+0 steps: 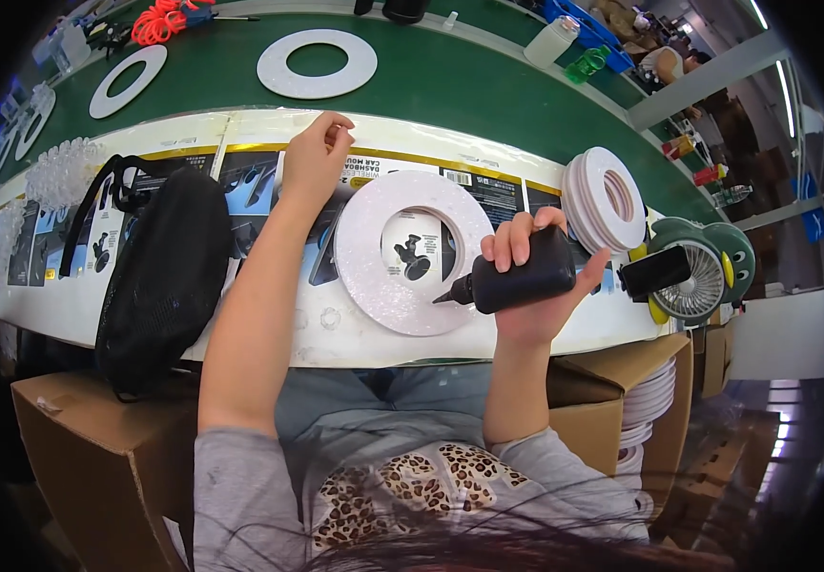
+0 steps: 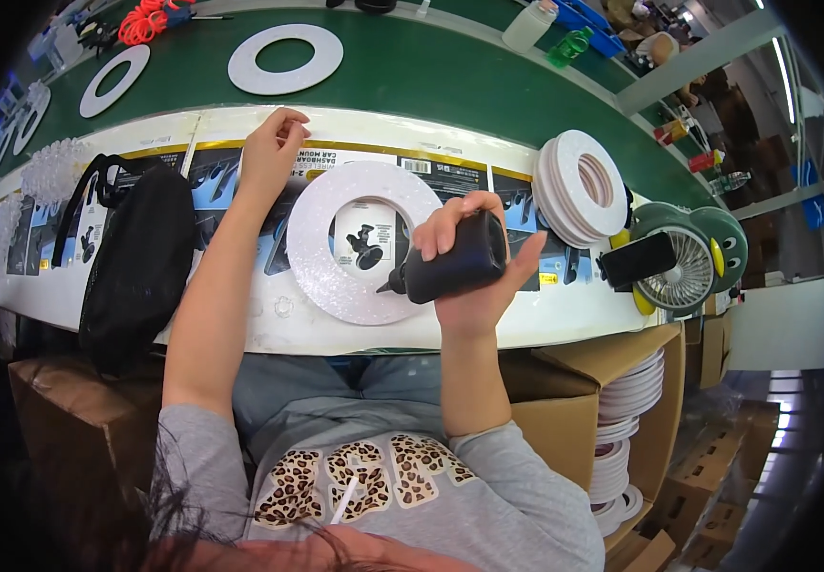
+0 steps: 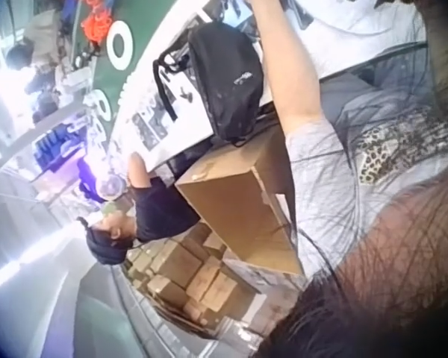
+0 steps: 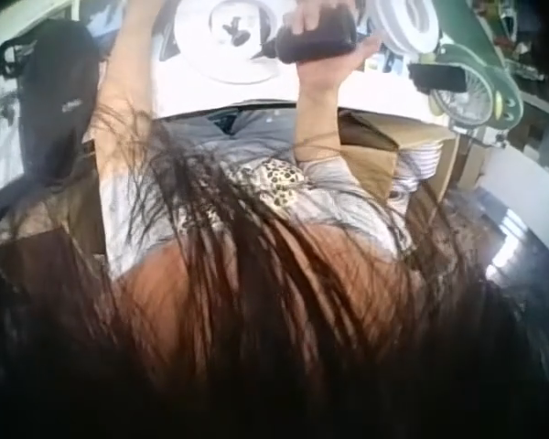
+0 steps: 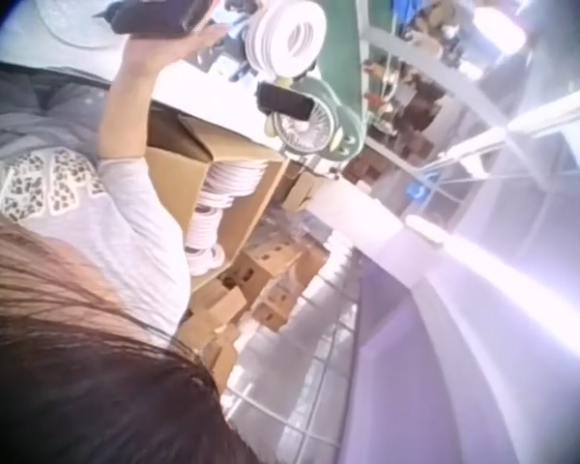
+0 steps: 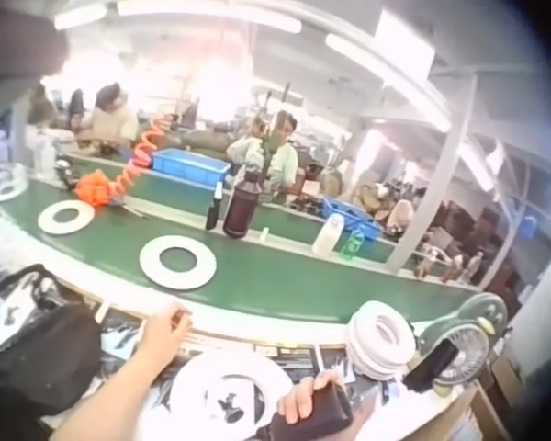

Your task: Applying adhesive to circular lamp components on a factory assembly line.

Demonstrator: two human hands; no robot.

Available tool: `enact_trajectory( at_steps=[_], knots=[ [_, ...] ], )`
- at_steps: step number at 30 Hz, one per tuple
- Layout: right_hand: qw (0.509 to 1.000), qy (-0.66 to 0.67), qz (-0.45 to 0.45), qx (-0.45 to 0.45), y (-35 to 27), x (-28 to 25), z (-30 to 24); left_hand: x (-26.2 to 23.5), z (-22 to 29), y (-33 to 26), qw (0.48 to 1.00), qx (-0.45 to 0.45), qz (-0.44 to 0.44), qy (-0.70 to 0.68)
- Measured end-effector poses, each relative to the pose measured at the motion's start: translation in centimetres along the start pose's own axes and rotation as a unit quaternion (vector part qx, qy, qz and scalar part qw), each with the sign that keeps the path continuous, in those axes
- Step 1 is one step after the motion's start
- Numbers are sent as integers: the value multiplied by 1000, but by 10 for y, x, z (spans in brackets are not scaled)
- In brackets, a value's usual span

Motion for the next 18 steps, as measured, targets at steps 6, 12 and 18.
enact_trajectory(
  at_steps=[6, 12, 18],
  knots=[
    [1000, 12, -1, 13, 0, 3, 5, -1, 2, 0, 1000, -9, -7, -8],
    [999, 40, -7, 8, 0, 4, 8, -1, 2, 1, 1000, -10, -8, 7],
    [1000, 24, -16, 4, 0, 4, 9, 2, -1, 1, 1000, 0, 11, -2]
  ],
)
Point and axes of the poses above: each hand's wrist, its own y-axis towards the middle knuckle, its own x-axis out of the palm, z = x × y, the point moved 4 cm from there along y, towards the middle knuckle, and after that the axes turned 14 degrees about y, right-handed, at the moved point
